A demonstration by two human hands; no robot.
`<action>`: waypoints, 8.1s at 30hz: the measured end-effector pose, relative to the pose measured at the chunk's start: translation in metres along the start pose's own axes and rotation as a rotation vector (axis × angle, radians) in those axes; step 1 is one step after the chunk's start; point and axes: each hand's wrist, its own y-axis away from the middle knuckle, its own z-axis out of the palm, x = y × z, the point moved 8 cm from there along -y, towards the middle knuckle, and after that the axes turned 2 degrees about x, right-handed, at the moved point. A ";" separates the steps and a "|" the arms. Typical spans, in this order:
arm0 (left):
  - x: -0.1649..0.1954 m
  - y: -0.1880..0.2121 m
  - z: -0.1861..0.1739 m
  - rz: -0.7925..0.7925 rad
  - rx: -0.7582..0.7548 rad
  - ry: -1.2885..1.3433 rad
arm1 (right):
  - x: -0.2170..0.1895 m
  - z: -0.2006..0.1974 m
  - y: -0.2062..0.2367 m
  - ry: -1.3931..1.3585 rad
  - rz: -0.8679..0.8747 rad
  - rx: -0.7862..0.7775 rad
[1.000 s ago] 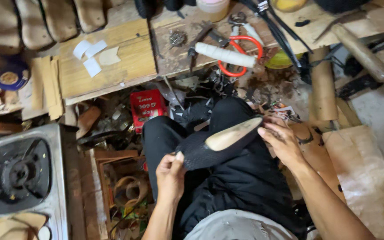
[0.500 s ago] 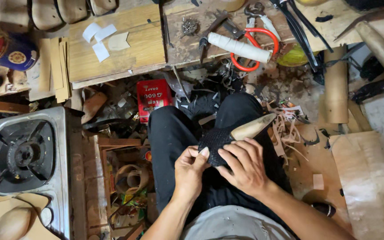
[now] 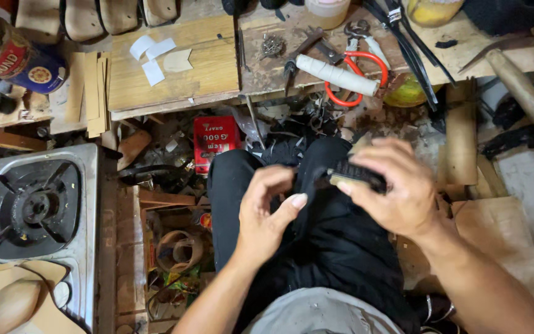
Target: The person holds a black slip-on shoe on their lap and uses a white-handled knife to scrape and trim the shoe's sole and edges. They repeatedly reposition the shoe and scrape different areas of the sole and upper edge, then place the knife down and pick up a thin black strip to measure or fit along the shoe's edge.
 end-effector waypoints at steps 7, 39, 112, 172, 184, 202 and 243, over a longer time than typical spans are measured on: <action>0.031 -0.032 0.024 -0.012 -0.258 -0.153 | 0.018 0.057 0.008 -0.652 0.563 -0.283; -0.070 -0.062 -0.062 -0.449 0.084 0.142 | 0.054 0.119 0.041 -0.861 0.906 -0.067; -0.052 -0.012 -0.036 -0.367 -0.070 -0.081 | 0.101 -0.036 -0.093 -0.859 0.352 0.341; -0.049 -0.014 -0.004 -0.277 -0.357 -0.360 | -0.008 0.073 0.081 -0.093 0.704 -0.847; -0.013 -0.004 -0.008 -0.175 -0.456 -0.454 | -0.007 0.101 0.098 -0.052 0.557 -0.487; -0.031 -0.004 -0.034 -0.227 -0.370 -0.478 | 0.002 0.110 0.152 -0.144 0.851 -0.641; -0.130 0.041 -0.037 -0.604 0.325 0.887 | -0.014 0.063 0.080 -0.744 0.636 -0.150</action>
